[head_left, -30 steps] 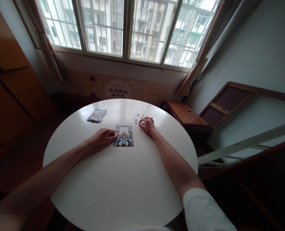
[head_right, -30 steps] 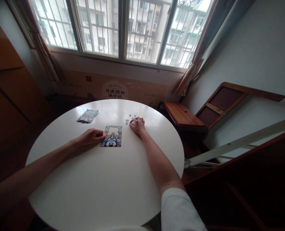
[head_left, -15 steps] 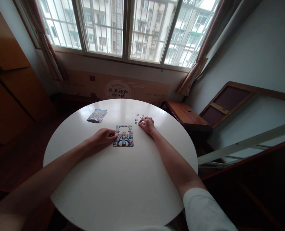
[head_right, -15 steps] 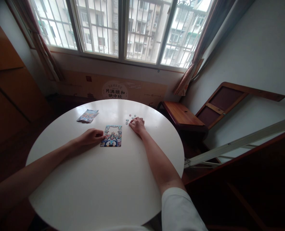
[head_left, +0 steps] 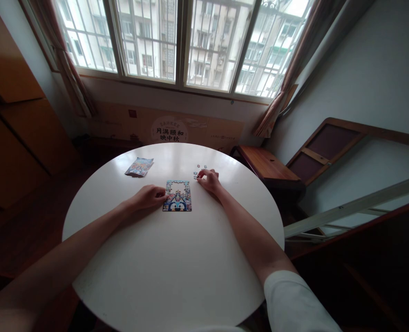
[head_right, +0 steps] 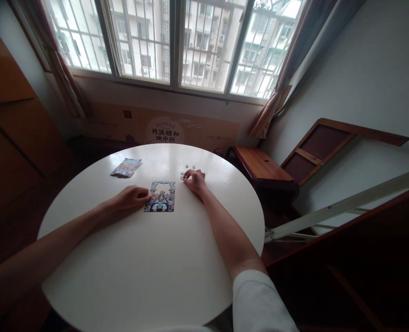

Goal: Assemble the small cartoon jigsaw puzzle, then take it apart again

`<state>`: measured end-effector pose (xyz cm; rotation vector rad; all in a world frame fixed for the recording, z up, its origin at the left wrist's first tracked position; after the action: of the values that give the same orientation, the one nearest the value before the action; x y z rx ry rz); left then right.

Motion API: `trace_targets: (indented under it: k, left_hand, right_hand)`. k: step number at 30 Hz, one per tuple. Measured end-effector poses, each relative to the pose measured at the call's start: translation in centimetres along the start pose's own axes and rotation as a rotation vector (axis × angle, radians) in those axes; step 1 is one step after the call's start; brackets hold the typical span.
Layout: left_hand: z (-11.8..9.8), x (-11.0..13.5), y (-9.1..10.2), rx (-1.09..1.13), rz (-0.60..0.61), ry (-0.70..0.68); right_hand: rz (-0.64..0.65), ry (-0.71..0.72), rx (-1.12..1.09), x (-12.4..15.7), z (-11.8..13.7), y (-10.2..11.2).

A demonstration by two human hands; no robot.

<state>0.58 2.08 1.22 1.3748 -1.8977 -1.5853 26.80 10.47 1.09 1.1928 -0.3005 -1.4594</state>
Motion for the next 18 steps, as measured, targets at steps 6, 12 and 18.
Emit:
trace_targets:
  k: [6,12,18]
  left_hand:
    - [0.0,0.0,0.1,-0.01,0.004,0.001]
    - [-0.5,-0.1,0.3,0.003,0.016,0.003]
    - [-0.3,0.0,0.2,0.021,0.023,0.024]
  right_hand:
    - [-0.07,0.123,-0.238,-0.4,2.7,-0.2]
    - [-0.009,0.156,-0.488,0.2,6.4,-2.0]
    - [0.051,0.114,-0.508,1.7,8.9,-3.4]
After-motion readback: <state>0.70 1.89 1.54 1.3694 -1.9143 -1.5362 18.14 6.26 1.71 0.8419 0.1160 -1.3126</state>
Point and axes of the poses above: each hand's wrist, its own x-axis away from the middle knuckle, its own y-axis out of the back of the hand, z = x × y, the point moved 4 cm from there along -x, towards the middle knuckle, and after that the axes turned 6 degrees about -z, right-handed, at the moved point
